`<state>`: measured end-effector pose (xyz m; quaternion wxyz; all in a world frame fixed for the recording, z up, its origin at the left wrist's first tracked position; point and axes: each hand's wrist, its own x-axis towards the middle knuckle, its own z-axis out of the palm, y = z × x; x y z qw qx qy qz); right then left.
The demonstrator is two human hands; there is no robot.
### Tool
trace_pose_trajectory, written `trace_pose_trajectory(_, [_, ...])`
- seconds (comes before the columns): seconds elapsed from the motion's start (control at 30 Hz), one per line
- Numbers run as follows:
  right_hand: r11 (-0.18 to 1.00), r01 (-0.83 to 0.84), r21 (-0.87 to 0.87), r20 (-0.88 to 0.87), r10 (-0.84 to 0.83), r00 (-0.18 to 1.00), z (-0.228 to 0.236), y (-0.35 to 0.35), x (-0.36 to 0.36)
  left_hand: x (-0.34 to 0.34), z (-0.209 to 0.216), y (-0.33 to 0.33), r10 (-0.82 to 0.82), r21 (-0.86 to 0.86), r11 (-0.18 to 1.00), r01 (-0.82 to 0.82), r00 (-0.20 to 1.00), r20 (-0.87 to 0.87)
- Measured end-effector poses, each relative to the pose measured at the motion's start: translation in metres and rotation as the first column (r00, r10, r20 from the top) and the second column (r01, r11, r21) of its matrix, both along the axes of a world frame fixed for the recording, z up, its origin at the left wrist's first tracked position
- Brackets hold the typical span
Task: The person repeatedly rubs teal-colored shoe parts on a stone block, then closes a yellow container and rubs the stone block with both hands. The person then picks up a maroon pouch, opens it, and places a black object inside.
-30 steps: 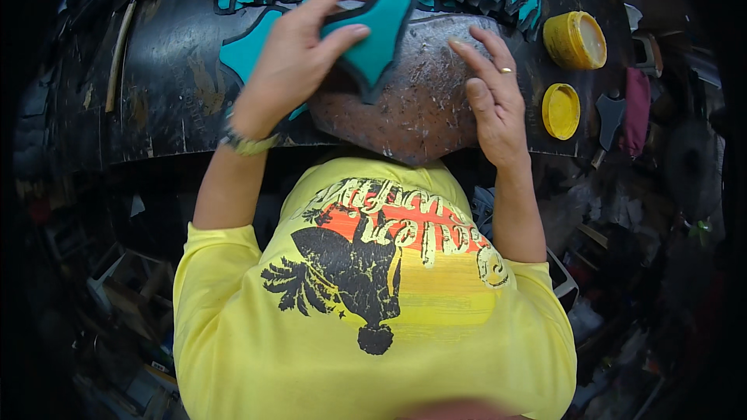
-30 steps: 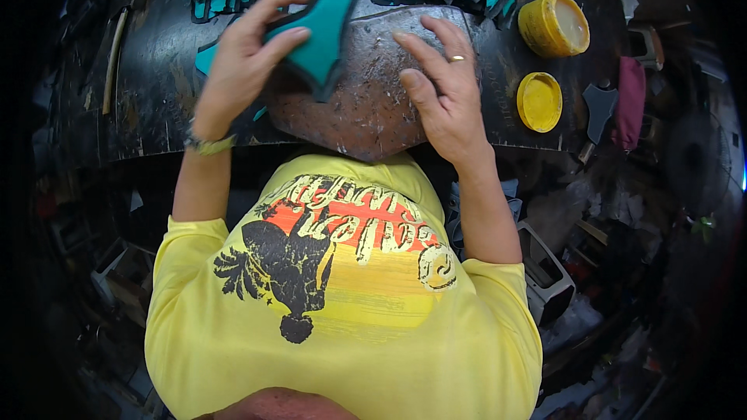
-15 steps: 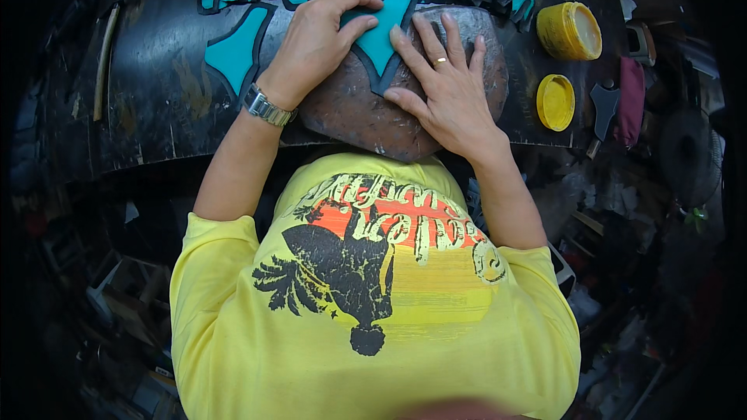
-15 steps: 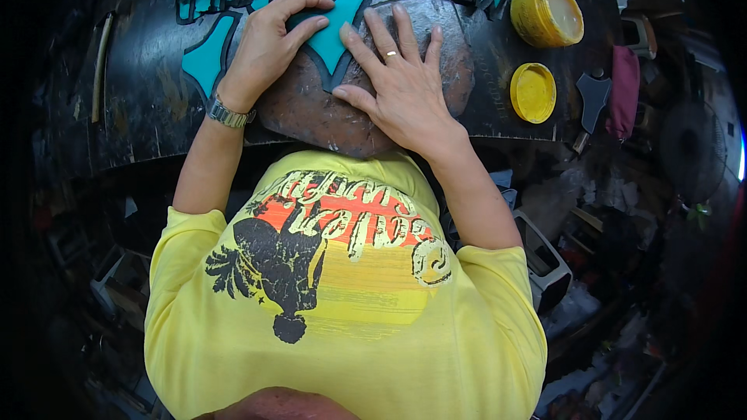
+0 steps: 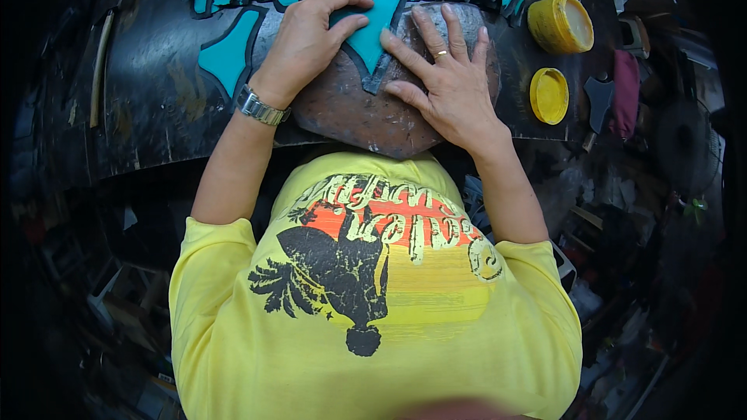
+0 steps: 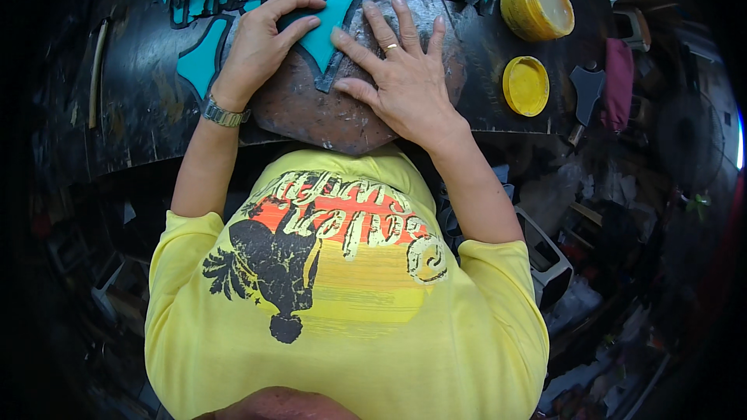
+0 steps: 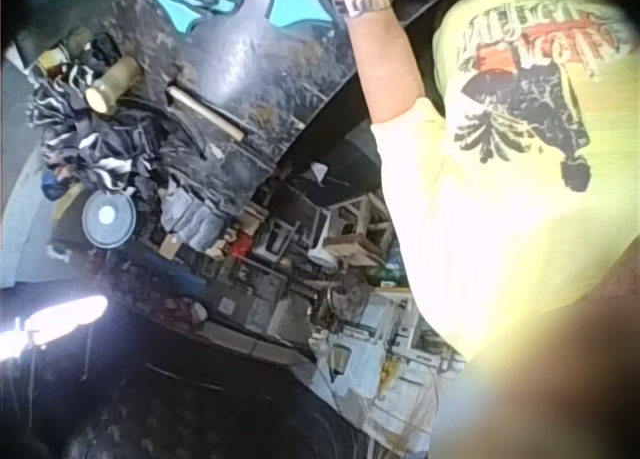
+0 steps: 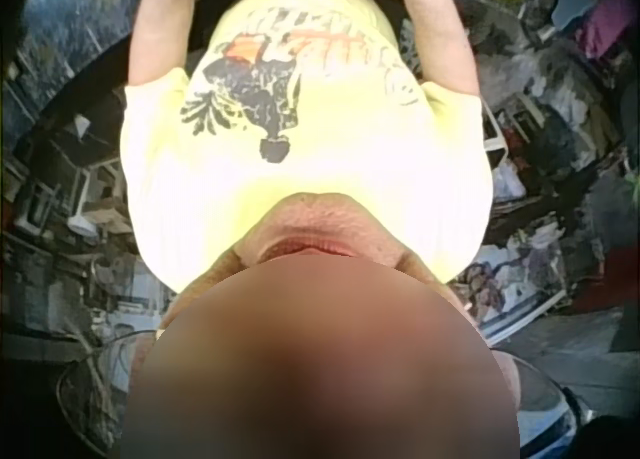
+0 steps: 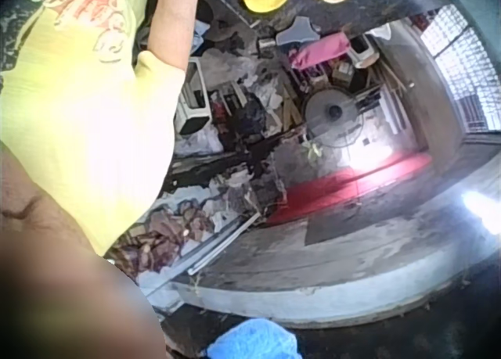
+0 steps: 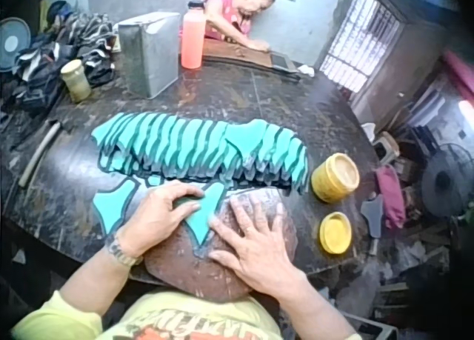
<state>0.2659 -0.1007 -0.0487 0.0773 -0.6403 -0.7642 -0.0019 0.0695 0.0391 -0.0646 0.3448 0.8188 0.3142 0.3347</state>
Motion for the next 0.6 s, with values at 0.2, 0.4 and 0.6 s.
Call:
trace_pose_trajectory(0.2, [0.983,-0.167,-0.075,-0.130,0.156,0.979,0.005,-0.024,-0.014,0.000,0.003,-0.001,-0.001,-0.034,0.999,-0.001,0.998,-0.065])
trace_pose_trajectory(0.4, [0.992,-0.017,0.127,-0.614,0.092,0.784,0.008,-0.032,0.009,-0.001,0.040,0.012,0.016,-0.195,0.981,0.022,0.981,0.191])
trace_pose_trajectory(0.6, [0.895,0.326,0.305,-0.714,-0.011,0.700,-0.007,-0.027,0.019,0.041,0.061,0.090,-0.067,0.099,0.994,0.051,0.984,0.164])
